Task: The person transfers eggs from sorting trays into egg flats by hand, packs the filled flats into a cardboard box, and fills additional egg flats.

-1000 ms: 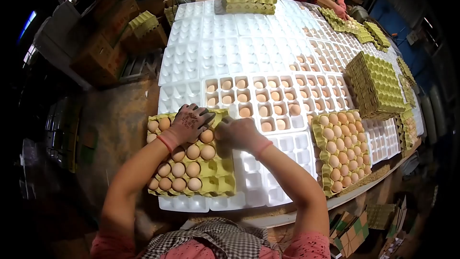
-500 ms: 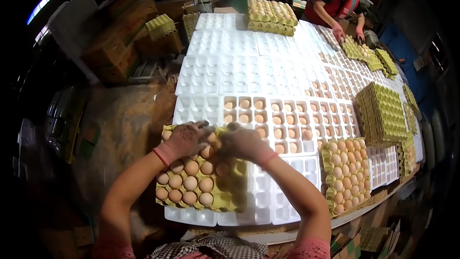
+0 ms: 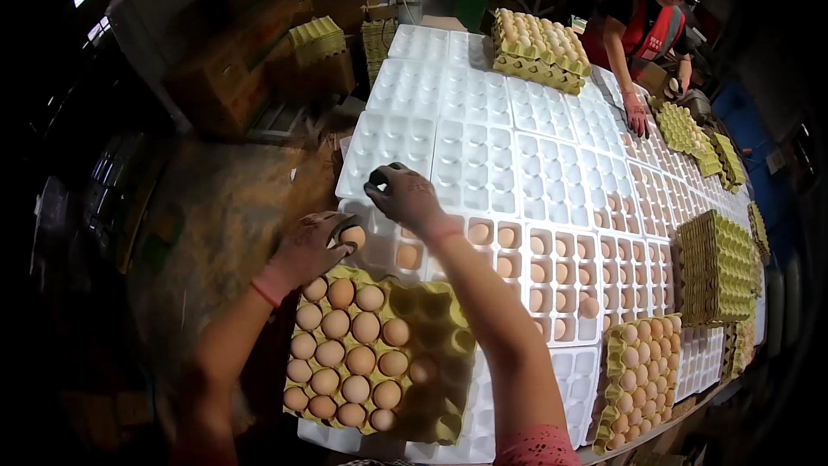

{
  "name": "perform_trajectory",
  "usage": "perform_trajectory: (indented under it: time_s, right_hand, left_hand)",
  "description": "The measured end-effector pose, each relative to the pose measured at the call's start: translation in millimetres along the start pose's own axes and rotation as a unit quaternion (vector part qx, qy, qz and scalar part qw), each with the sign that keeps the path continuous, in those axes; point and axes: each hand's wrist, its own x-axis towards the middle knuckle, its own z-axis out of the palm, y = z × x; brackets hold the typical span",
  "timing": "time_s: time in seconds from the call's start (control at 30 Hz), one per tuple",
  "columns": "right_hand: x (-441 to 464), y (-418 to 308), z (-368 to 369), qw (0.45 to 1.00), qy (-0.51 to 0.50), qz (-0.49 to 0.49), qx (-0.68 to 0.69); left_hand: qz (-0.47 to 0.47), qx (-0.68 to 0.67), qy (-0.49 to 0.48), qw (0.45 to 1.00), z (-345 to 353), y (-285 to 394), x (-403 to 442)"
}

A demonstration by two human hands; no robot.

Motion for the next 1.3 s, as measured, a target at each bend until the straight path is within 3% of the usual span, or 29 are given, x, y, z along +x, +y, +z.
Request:
perform_trajectory:
  time_s: [0.03,0.07,0.1,0.13,0.23,0.33,0.37,0.43,0.47,0.53,0.57,0.6,0.67,0.73,0.8,0.87,0.93,0.97,1.0,1.07,1.1,1.17,1.2,1.23,1.27,1.3]
  right_hand:
    - [3,7,18,0.999,-0.029,-0.008,-0.038]
    - [4,15,35,0.995,-0.056,-0.016,-0.077]
    - [6,27,55,0.964,-0.148,0.002,-0.222]
    - [0,34,59,0.964,-0.149,0.004,-0.221]
    - [-21,50,51,0.995,-0.030,-0.086,-0.045]
    - [-49,28,11,0.998,0.036,-0.019,0.046]
    - [-66,14,-4,0.998,-0.003,-0.004,0.061]
    - [-93,-19,-30,0.992,-0.113,0.015,0.052]
    - [-111,-37,-42,0.983,-0.169,-0.043,0.058]
    - [-143,-66,-45,0.961,-0.229,-0.109,-0.108]
    - [-160,-67,-37,0.962,-0.228,-0.109,-0.106]
    - [-176,-61,-25,0.958,-0.183,-0.150,-0.160]
    - [-189,-57,-21,0.950,-0.130,-0.190,-0.212]
    - [-195,-48,-36,0.990,-0.118,-0.056,0.059]
    - [-207,-47,-43,0.936,0.002,0.088,0.340]
    - [-210,-67,-70,0.993,-0.096,0.021,0.068]
    - [-232,-73,-59,0.954,-0.248,0.034,-0.167]
    - [-247,-70,-42,0.919,-0.278,0.003,-0.278]
    - [-251,-71,-40,0.917,-0.277,0.013,-0.286]
    - [-252,-68,-57,0.960,-0.229,0.040,-0.159]
    - [-247,-65,-61,0.960,-0.227,0.037,-0.161]
    - [-234,-54,-64,0.980,-0.104,0.129,0.112]
    - [-220,-43,-58,0.980,-0.053,0.083,0.176]
    - [-199,-52,-59,0.977,-0.020,0.084,0.196]
    - [-177,-64,-57,0.973,0.011,0.083,0.217]
    - [-159,-66,-53,0.997,0.020,0.013,0.078]
  left_hand:
    - [-0.024,0.114,-0.014,0.993,10,-15,7]
    - [-0.023,0.116,-0.016,0.993,20,-27,13]
    - [-0.022,0.171,-0.043,0.984,31,-39,18]
    - [-0.021,0.223,-0.069,0.972,33,-39,20]
    - [-0.079,0.118,-0.015,0.990,18,-23,35]
    - [-0.066,0.056,0.052,0.995,30,-24,58]
    - [-0.075,0.048,0.039,0.995,43,-26,59]
    - [-0.071,0.274,0.013,0.959,62,-29,58]
    - [-0.076,0.272,0.008,0.959,65,-27,53]
    - [-0.020,0.246,0.133,0.960,58,-16,48]
    - [-0.002,0.165,0.158,0.973,50,-9,43]
    - [-0.001,0.168,0.157,0.973,39,0,34]
    - [0.022,-0.045,0.057,0.997,15,19,5]
    - [0.042,0.003,0.023,0.999,1,31,-28]
    - [0.171,0.104,-0.044,0.979,1,22,-54]
    - [0.174,0.117,-0.101,0.973,2,19,-67]
    - [0.136,0.186,-0.097,0.968,3,18,-73]
    - [0.138,0.187,-0.093,0.968,5,16,-75]
    - [0.129,0.195,-0.092,0.968,5,14,-77]
    - [0.118,0.205,-0.085,0.968,7,11,-79]
    - [0.130,0.234,-0.060,0.962,6,11,-79]
    - [0.142,0.264,-0.035,0.953,10,6,-81]
    - [0.065,-0.045,0.006,0.997,14,-1,-80]
    - [-0.017,-0.350,0.045,0.936,15,-5,-78]
    - [-0.014,-0.348,0.049,0.936,10,-4,-75]
    - [-0.054,-0.533,0.085,0.840,4,-3,-70]
